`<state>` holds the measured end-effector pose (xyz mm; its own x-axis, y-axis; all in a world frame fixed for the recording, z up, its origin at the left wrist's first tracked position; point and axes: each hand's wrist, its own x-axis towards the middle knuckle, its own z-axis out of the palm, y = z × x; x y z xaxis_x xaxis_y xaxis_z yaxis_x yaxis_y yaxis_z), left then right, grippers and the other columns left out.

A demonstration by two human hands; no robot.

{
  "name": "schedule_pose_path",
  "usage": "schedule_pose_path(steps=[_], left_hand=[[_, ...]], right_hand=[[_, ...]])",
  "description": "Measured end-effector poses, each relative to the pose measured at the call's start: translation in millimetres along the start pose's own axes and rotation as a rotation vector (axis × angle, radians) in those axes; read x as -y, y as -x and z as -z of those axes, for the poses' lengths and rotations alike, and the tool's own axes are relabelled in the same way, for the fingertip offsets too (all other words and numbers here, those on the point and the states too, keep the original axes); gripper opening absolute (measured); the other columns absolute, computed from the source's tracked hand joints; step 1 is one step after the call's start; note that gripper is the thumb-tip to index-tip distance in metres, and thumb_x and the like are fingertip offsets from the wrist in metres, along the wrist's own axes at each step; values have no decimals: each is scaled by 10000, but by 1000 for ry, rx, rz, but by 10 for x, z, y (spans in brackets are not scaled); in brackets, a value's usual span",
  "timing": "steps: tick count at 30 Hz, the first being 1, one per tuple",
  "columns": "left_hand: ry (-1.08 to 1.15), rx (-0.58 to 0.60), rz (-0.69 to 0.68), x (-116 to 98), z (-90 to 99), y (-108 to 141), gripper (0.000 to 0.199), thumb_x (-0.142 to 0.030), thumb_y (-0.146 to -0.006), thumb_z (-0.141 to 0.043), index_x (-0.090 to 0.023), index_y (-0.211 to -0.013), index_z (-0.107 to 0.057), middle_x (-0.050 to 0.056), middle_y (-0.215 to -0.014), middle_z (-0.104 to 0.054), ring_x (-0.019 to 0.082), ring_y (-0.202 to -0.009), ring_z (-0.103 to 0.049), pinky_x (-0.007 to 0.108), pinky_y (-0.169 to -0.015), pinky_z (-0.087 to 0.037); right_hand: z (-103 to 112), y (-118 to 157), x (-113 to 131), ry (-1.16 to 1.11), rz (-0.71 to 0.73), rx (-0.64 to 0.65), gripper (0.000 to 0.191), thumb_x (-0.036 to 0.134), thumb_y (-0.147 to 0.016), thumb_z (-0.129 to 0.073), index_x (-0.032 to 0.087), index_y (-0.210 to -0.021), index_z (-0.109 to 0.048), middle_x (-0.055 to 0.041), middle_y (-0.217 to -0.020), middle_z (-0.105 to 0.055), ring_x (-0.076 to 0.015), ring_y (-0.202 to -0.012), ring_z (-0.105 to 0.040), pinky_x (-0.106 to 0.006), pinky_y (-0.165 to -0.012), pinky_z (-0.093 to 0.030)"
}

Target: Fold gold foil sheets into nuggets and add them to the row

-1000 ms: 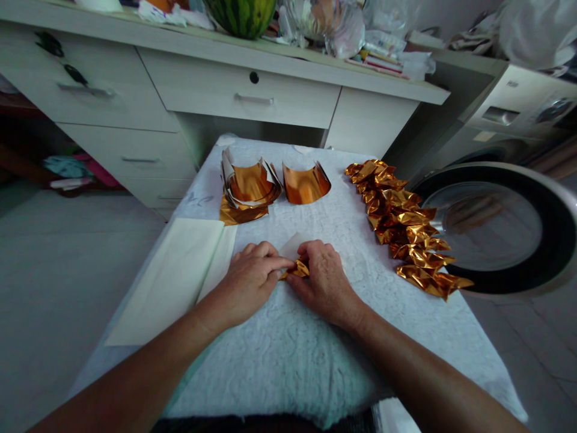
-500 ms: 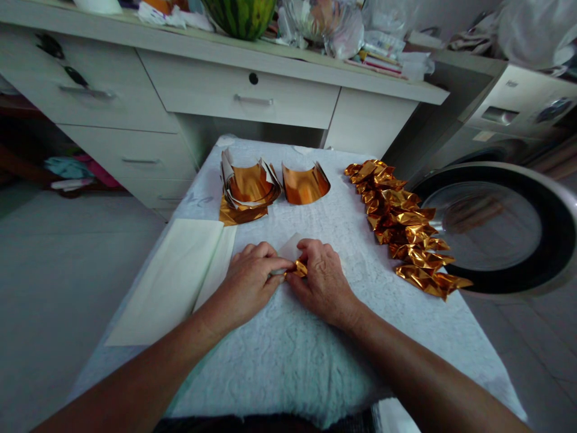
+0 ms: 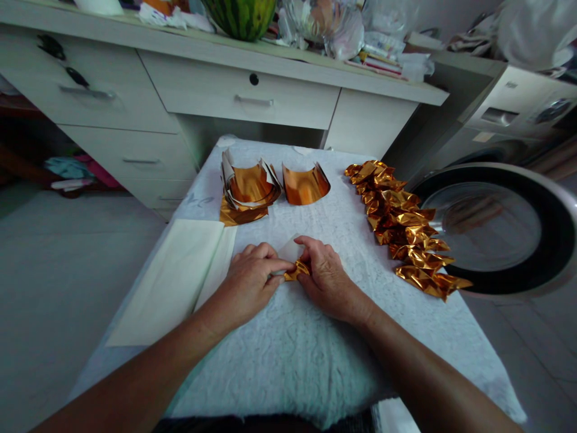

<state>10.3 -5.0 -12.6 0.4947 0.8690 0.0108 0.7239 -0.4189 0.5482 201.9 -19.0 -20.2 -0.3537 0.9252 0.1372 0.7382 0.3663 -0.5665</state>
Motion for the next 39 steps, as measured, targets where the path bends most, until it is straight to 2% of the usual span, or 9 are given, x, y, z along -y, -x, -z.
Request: schedule_pose_path(steps=[10,19,22,26,28,30,32,36,39], left_hand=[[9,-12,-30,20,-10,8,334,-155,-846,-589,-342,-1094,-713,21,-924,-578,214,-911,-500,372,-811,-402],[-9,-16,-35,3,-2,3,365,-133,-836,-572,-333,-1106,-713,26,-925,-573,208,-906,-501,368,-815,-408],[-17,-14,-40,-4,3,9,369,-135,-836,-569,-336,-1111,-710,25,-913,-569,207,-906,-502,363,-806,-405],[-27,-32,-63,-16,-6,16,287,-207,-869,-572,-323,-1091,-712,23,-924,-573,207,-919,-509,368,-806,-396],[-41,-46,-78,-23,-24,12,241,-236,-879,-581,-308,-1063,-718,24,-934,-577,206,-923,-520,374,-803,-386],[-58,-73,-90,-30,-49,4,213,-237,-882,-586,-302,-1034,-721,21,-941,-584,205,-930,-530,377,-800,-376],[-72,-104,-101,-36,-75,-6,200,-225,-877,-592,-305,-1012,-715,15,-949,-587,206,-938,-532,380,-805,-371],[-111,-187,-71,-47,-109,-11,209,-223,-828,-640,-288,-1023,-680,25,-1000,-573,231,-980,-508,399,-837,-379],[-170,-245,27,-52,-117,-3,344,-303,-788,-676,-246,-1120,-607,64,-1086,-552,280,-1047,-476,433,-867,-387]], right_hand=[[113,-18,21,-39,-27,97,742,-24,-716,-416,264,-1392,-310,-51,-1054,-555,-199,-959,-487,-402,-898,-387],[92,15,-48,-97,11,72,742,-39,-692,-369,235,-1376,-282,-51,-1040,-545,-191,-959,-487,-417,-901,-397],[106,26,-77,-246,9,56,669,-5,-684,-395,214,-1308,-293,-46,-1025,-543,-182,-955,-512,-391,-889,-427],[140,-2,-126,-497,-113,-52,406,82,-760,-403,222,-1141,-388,-20,-938,-534,-152,-828,-550,-297,-725,-477],[148,-34,-156,-431,-168,-152,269,129,-802,-419,211,-1055,-459,-23,-897,-540,-162,-800,-543,-301,-696,-471],[145,-70,-184,-254,-185,-247,170,167,-825,-457,197,-979,-524,-44,-897,-563,-188,-838,-538,-343,-754,-463],[134,-100,-201,-59,-186,-287,131,193,-833,-503,185,-942,-576,-74,-922,-582,-223,-892,-523,-396,-827,-440],[102,-124,-193,157,-211,-210,193,268,-847,-573,172,-1002,-634,-110,-992,-585,-269,-941,-488,-444,-866,-403],[87,-124,-165,196,-213,-167,239,289,-843,-596,173,-1048,-635,-111,-1034,-573,-276,-962,-474,-442,-867,-392]])
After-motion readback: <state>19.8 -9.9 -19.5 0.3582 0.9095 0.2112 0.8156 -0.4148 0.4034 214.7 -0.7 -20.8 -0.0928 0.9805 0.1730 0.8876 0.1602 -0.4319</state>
